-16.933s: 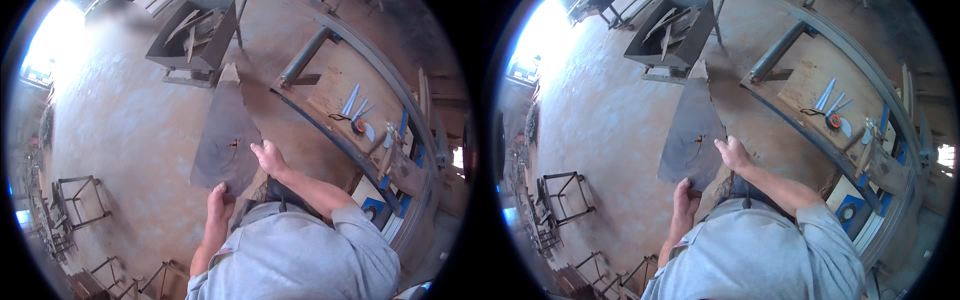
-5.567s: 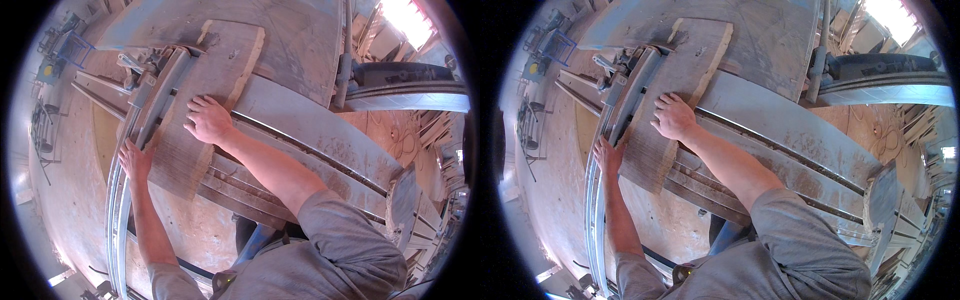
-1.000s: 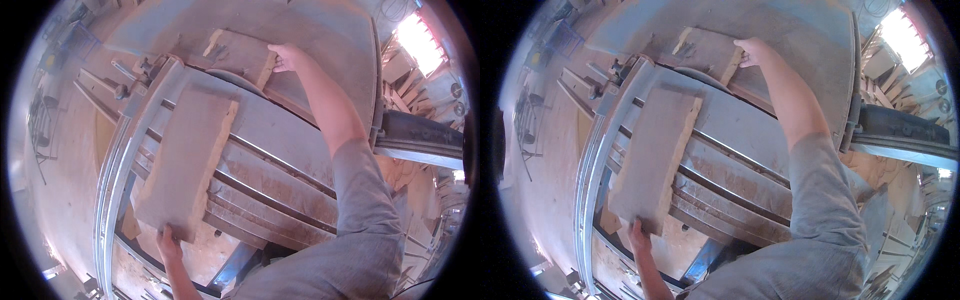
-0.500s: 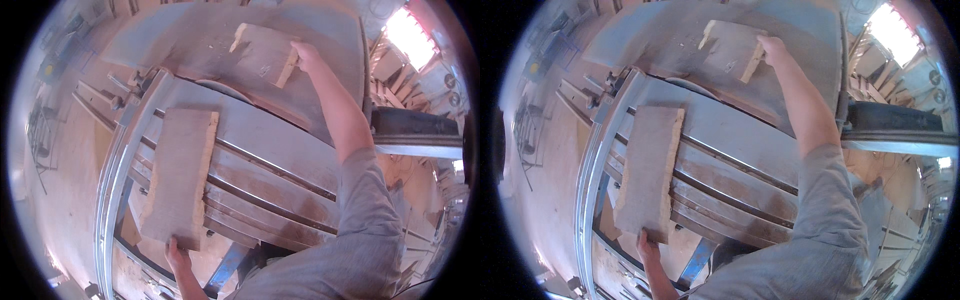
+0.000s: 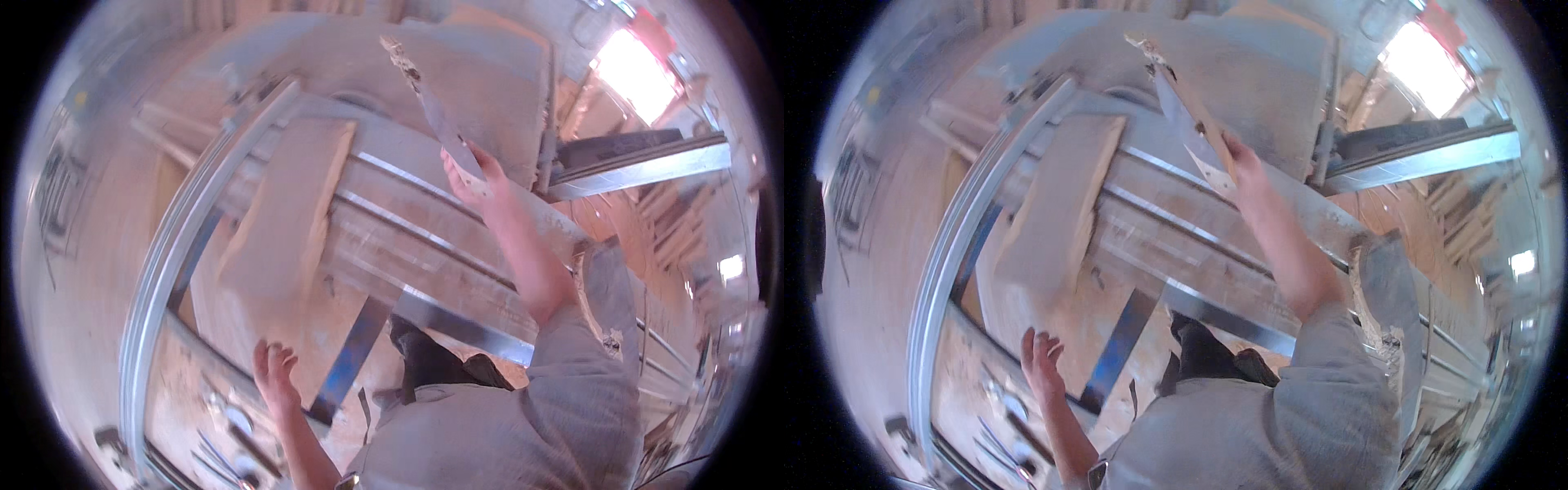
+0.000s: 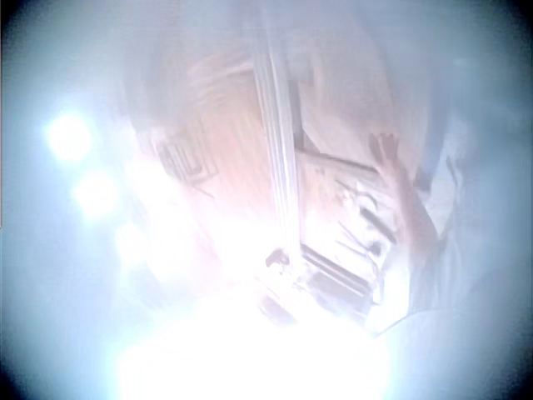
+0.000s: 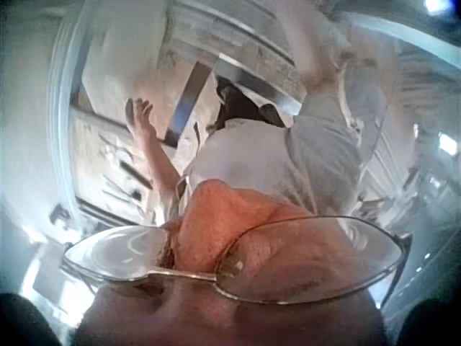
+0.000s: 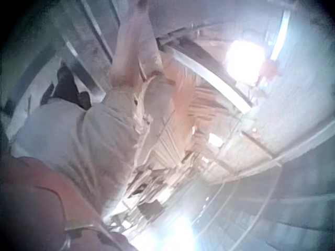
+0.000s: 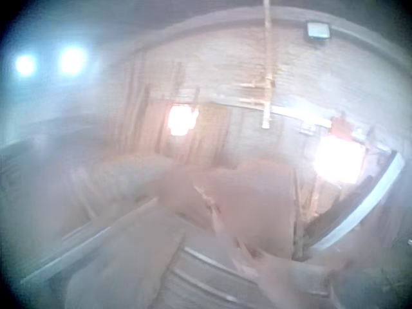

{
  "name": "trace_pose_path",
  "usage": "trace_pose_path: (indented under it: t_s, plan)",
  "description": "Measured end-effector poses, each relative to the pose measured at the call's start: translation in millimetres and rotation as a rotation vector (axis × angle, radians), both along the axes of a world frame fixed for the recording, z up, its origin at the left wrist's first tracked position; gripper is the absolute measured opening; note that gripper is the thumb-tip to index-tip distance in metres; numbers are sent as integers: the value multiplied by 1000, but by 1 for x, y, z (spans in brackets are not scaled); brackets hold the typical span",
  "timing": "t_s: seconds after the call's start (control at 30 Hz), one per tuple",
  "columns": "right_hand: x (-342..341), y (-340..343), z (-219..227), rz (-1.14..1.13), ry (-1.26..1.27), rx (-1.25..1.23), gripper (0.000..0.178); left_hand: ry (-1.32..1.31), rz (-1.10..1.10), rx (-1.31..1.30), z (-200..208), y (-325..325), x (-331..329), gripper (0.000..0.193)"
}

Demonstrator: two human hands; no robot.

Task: The person positions a large irregular plank on a band saw table, aligns it with the blade, and pushes it through to cut a curved edge. The person repeats this process with several other planks, adjusting their position before each cut.

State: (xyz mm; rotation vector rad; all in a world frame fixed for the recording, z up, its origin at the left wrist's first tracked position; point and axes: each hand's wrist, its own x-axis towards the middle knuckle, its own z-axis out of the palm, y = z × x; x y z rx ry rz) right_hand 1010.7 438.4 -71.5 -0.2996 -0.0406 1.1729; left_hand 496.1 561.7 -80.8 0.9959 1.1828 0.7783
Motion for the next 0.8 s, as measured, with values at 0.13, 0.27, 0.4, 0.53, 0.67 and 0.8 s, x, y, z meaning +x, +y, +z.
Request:
trace_pose_path:
  t_s: [0.13, 0.27, 0.4, 0.53, 0.67, 0.8]
  plan:
    - [-197, 27, 8, 342, 238, 202, 47, -28, -127, 108, 32, -45, -70, 63]
    - [-383, 19, 21, 724, 449, 64, 52, -49, -185, 260, 36, -73, -154, 84]
    - [-533, -16, 24, 1062, 705, -115, 48, -323, 12, 203, 43, -91, -226, 107]
    - [-632, -50, 15, 1269, 672, -229, 50, -708, 61, 8, 21, -125, -309, 86]
    - [-645, -31, 16, 1730, 554, -345, 54, -758, 363, 72, 24, -166, -338, 64]
    - [-661, 2, 18, 1897, -187, -506, 59, -833, 781, 160, 49, -184, -374, 57]
